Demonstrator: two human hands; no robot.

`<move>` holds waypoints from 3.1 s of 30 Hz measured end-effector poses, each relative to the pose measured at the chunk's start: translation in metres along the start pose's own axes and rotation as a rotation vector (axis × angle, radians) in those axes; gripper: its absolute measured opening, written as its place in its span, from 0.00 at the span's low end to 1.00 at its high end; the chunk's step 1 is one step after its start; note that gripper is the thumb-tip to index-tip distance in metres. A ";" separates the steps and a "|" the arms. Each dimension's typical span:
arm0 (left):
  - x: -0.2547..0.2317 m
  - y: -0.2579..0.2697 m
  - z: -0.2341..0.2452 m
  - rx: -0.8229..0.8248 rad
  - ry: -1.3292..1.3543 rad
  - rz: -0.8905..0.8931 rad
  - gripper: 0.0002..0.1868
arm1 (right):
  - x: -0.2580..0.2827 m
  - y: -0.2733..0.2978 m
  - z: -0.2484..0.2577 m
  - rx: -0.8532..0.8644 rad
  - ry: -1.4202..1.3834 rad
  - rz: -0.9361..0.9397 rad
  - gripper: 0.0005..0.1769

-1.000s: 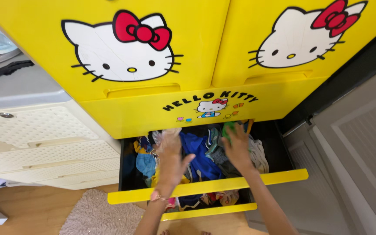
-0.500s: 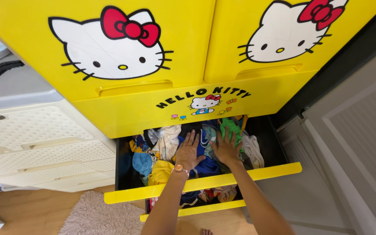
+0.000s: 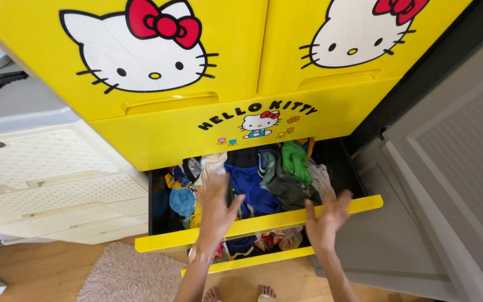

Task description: The person opens and closes multiple drawers in a white plastic dresser and a yellow Hello Kitty dresser. They briefly adjust folded clothes inside the drawers before closing them.

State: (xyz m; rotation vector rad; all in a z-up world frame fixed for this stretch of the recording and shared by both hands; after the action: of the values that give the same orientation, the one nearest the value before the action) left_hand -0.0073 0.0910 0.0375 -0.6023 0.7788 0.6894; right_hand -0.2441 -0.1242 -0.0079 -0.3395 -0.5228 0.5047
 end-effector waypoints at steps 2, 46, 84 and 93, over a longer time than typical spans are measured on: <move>0.010 0.050 0.034 -0.466 -0.152 0.011 0.50 | -0.016 0.014 0.012 0.095 -0.166 -0.270 0.50; 0.085 -0.015 0.070 -0.693 1.513 0.610 0.66 | 0.031 -0.113 -0.051 0.418 -1.250 -0.534 0.49; 0.185 -0.048 0.009 -0.620 1.534 0.563 0.62 | -0.053 -0.114 -0.172 0.479 -0.927 -0.351 0.20; 0.211 -0.052 -0.194 -0.375 1.610 0.799 0.55 | -0.094 -0.046 -0.306 0.582 -0.743 -0.253 0.22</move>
State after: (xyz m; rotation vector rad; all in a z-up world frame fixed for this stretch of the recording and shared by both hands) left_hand 0.0597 -0.0095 -0.2271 -1.2061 2.5086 1.0242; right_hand -0.1292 -0.2672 -0.2743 0.4934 -1.0829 0.5046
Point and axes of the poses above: each hand's wrist, its own y-axis away from the middle knuckle, its own z-axis out of the back of the hand, x = y × z, the point moved 4 cm from there along -y, towards the middle knuckle, and after that the axes turned 10 degrees about y, right-handed, at the moved point
